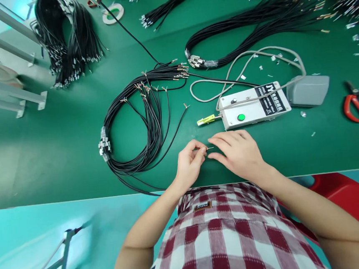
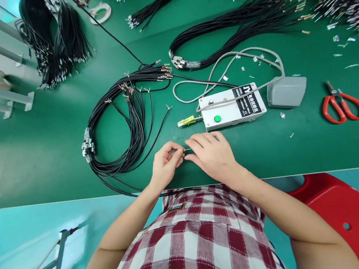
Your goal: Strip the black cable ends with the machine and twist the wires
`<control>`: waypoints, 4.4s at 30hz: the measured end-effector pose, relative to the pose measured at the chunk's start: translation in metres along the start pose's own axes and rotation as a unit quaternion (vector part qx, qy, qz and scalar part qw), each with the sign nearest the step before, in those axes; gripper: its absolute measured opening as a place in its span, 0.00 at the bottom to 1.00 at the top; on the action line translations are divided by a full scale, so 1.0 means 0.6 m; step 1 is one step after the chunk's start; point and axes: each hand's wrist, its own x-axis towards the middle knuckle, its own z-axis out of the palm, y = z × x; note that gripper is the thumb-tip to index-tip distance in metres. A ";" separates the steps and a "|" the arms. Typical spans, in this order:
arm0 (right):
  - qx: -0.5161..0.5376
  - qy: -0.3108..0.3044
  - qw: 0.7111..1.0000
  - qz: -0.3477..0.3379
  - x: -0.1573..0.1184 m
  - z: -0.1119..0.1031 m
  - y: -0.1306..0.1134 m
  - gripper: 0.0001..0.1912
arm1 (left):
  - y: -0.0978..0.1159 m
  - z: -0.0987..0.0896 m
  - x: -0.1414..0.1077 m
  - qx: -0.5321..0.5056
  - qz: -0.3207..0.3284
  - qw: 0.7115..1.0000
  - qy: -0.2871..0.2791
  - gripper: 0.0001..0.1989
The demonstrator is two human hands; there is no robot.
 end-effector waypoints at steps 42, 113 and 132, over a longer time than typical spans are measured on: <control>-0.121 0.110 0.986 -0.026 0.047 -0.047 0.088 0.12 | 0.011 -0.054 0.152 0.129 0.069 0.989 0.003 0.05; 0.341 0.044 0.923 0.170 -0.035 0.000 0.003 0.10 | 0.054 -0.041 -0.041 0.264 0.076 0.957 -0.094 0.09; 0.544 0.045 0.790 0.279 0.023 -0.006 -0.020 0.12 | 0.056 -0.017 -0.020 0.092 0.018 0.993 -0.076 0.14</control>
